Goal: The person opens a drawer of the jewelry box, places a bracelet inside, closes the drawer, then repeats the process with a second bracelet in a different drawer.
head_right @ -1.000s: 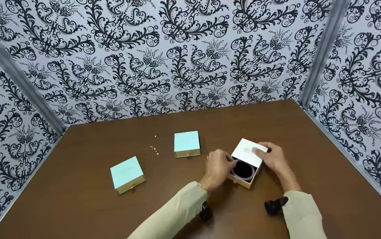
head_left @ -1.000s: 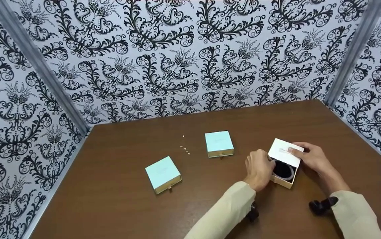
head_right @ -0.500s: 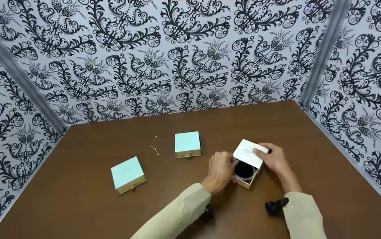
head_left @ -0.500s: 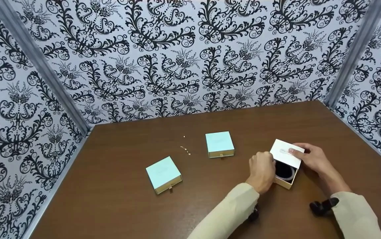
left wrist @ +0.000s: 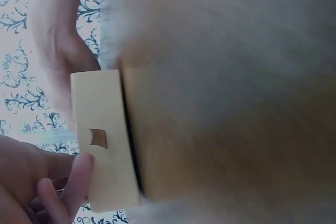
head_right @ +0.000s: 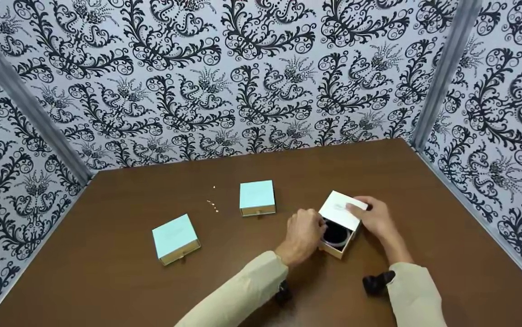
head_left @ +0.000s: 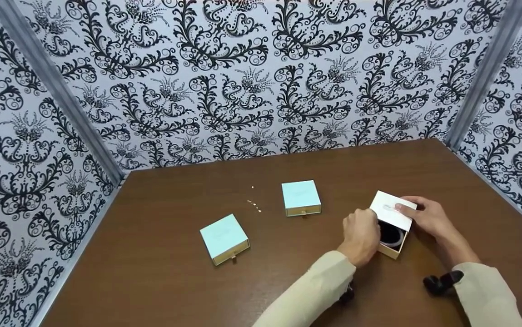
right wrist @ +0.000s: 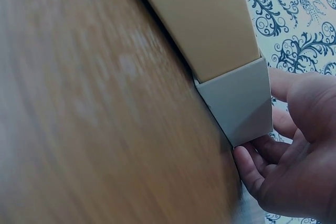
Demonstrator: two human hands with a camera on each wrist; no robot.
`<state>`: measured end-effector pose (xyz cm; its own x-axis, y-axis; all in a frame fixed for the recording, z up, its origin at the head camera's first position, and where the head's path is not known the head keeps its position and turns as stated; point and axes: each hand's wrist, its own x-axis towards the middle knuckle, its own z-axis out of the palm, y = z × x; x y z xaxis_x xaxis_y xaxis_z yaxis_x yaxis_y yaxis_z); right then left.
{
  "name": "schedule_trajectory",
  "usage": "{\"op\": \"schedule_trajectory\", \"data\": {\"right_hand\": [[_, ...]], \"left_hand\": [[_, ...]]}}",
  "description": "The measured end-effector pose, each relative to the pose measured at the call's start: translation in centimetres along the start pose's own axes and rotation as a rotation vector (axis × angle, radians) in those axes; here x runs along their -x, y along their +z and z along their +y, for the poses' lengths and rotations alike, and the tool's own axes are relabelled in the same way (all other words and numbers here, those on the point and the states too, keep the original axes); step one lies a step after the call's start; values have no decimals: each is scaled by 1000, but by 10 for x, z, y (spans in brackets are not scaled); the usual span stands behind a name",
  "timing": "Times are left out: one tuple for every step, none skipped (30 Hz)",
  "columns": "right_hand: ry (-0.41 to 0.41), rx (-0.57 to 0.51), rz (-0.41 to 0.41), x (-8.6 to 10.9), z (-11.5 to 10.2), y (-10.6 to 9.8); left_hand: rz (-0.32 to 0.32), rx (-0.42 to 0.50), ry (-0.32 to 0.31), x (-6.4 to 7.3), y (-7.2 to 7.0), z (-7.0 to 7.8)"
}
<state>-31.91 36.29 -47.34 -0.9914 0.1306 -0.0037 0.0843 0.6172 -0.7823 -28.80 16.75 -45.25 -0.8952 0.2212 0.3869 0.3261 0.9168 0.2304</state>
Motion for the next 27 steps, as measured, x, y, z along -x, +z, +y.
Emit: {"op": "schedule_trajectory", "data": {"right_hand": [[5,-4,-4,0,0,0],[8,-7,-5,-1,0,1],[11,-5,-7,-1,0,1],[12,-6,-6,-1,0,1],[10,-4,-4,-1,0,1],[8,-2,0,-1,0,1],[5,0,2,-1,0,1],[3,-1,3,-2,0,1],[3,-1,5,-2,0,1],[0,-4,7,-2,0,2],[-2,-5,5,-2,0,2],[-4,-4,5,-2,0,3],[-6,-6,7,-2,-1,3],[-8,-5,8,-2,-1,3],[-9,1,11,-2,-2,3],[-11,11,10,-2,-2,3],[-12,24,9,-2,-2,3],[-14,29,5,-2,-3,2],[-14,34,0,-2,-3,1],[-14,42,-8,-2,-4,-1],[-13,47,-13,-2,-5,-2],[-11,48,-20,-2,-6,-4],[-5,45,-24,-2,-8,-5],[0,38,-26,-2,-9,-7],[4,35,-23,-2,-11,-8],[7,27,-20,-1,-13,-9],[10,19,-16,-1,-14,-9]], "left_hand": [[-12,9,-4,-1,-1,-1],[-25,20,-9,-1,-3,-1],[-38,28,-14,-2,-4,-2],[-50,38,-18,-3,-5,-3],[-62,48,-21,-4,-7,-4],[-72,58,-24,-4,-8,-5],[-78,62,-23,-4,-10,-7],[-83,66,-20,-4,-11,-8],[-85,68,-16,-4,-12,-10],[-81,71,-11,-4,-13,-13],[-82,80,-3,-3,-14,-15],[-81,95,6,-3,-15,-18],[-82,112,17,-2,-17,-21],[-82,131,28,-2,-18,-24],[-78,150,39,-2,-20,-27],[-74,166,51,-1,-22,-31],[-72,180,64,-2,-23,-34],[-70,191,74,-2,-25,-38],[-66,189,81,-2,-27,-41],[-61,185,85,-2,-29,-45],[-58,181,83,-3,-31,-48],[-57,176,83,-3,-33,-52],[-62,178,77,-4,-34,-56],[-61,178,71,-5,-36,-59],[-55,171,64,-6,-38,-63],[-55,173,56,-8,-41,-67],[-50,172,53,-9,-43,-72]]}}
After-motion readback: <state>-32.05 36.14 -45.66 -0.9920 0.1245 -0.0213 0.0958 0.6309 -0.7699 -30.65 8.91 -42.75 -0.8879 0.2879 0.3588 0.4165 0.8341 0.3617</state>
